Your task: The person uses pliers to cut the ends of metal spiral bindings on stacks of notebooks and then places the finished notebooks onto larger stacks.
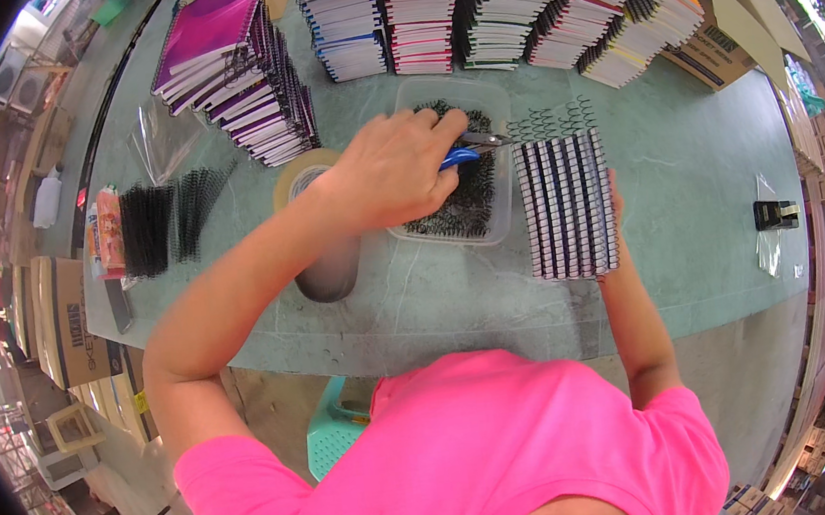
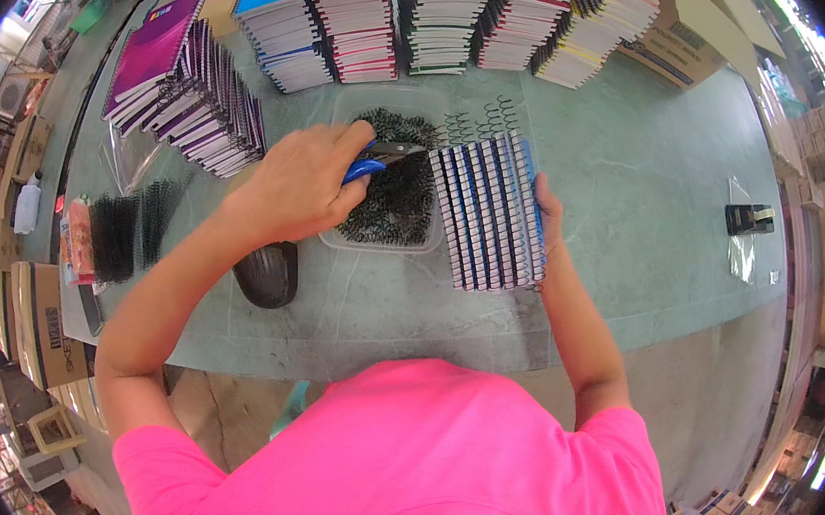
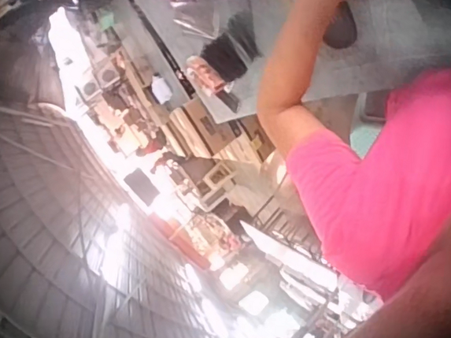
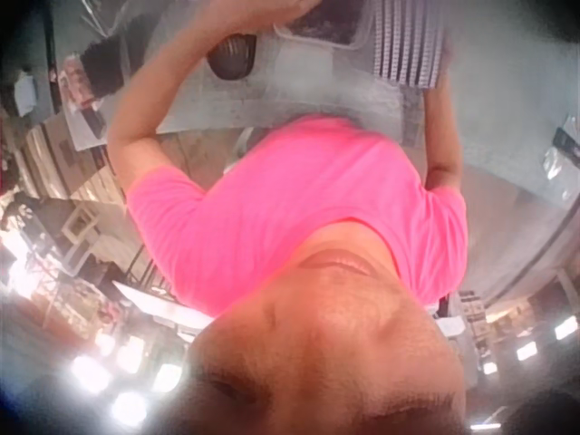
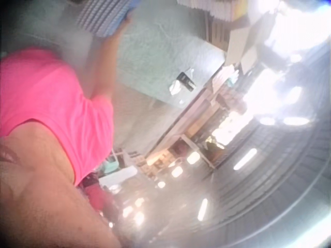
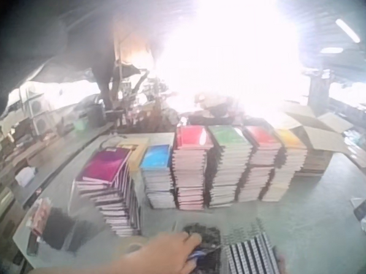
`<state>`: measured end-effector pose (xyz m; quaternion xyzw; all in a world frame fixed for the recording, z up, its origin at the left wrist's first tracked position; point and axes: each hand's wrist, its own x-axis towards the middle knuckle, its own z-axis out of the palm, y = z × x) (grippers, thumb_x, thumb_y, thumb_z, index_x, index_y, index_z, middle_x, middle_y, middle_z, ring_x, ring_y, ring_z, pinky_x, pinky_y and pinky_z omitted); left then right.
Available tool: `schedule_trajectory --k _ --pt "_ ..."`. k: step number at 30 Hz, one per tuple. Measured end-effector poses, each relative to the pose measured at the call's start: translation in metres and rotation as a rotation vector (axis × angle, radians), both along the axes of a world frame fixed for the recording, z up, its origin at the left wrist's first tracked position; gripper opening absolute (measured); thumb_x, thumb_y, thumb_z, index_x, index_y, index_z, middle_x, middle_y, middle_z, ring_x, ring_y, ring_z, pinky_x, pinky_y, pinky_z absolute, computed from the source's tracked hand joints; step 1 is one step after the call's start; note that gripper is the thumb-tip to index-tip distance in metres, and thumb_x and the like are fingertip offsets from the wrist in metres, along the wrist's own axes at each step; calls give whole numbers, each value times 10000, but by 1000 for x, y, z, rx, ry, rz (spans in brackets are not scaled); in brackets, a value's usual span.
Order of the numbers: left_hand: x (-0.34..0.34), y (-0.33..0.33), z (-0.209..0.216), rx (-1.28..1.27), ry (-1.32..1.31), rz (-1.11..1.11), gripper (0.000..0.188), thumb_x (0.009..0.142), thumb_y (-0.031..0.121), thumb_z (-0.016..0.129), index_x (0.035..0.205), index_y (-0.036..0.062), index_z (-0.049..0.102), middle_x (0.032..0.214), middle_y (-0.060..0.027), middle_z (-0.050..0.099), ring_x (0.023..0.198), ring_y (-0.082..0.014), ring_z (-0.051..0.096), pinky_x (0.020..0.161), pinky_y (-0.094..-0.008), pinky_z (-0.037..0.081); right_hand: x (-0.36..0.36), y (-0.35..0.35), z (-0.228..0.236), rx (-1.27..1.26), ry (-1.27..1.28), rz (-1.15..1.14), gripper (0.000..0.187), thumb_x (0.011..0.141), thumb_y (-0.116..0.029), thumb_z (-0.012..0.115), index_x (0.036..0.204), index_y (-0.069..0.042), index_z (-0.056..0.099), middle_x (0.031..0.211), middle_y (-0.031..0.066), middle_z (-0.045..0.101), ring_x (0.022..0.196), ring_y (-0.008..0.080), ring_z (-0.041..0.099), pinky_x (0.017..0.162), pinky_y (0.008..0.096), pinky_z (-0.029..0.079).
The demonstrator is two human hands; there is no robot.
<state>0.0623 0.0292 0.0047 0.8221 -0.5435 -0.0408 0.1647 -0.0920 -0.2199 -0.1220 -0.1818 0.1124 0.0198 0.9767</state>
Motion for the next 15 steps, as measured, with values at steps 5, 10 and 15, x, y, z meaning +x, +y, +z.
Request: schedule_trajectory --k 5,10,15 --pt "7 -6 -6 -59 -380 -46 399 693 232 588 1044 77 481 878 -90 513 850 -243 496 740 -366 352 3 -5 -4 -142 5 4 598 730 -421 624 1143 -6 502 1067 156 584 921 291 584 830 422 469" --pt "12 -7 -9 16 -463 -62 425 670 258 617 1044 103 486 880 -75 513 854 -231 497 730 -371 350 4 0 0 -141 25 11 582 729 -406 626 1129 0 507 1056 159 588 905 284 592 810 410 482" --pt "10 -7 -6 27 -484 -56 420 665 261 625 1032 109 490 880 -76 518 852 -230 500 729 -377 353 5 -2 -5 -154 51 2 588 727 -397 634 1130 9 499 1049 165 590 899 285 596 798 409 489"
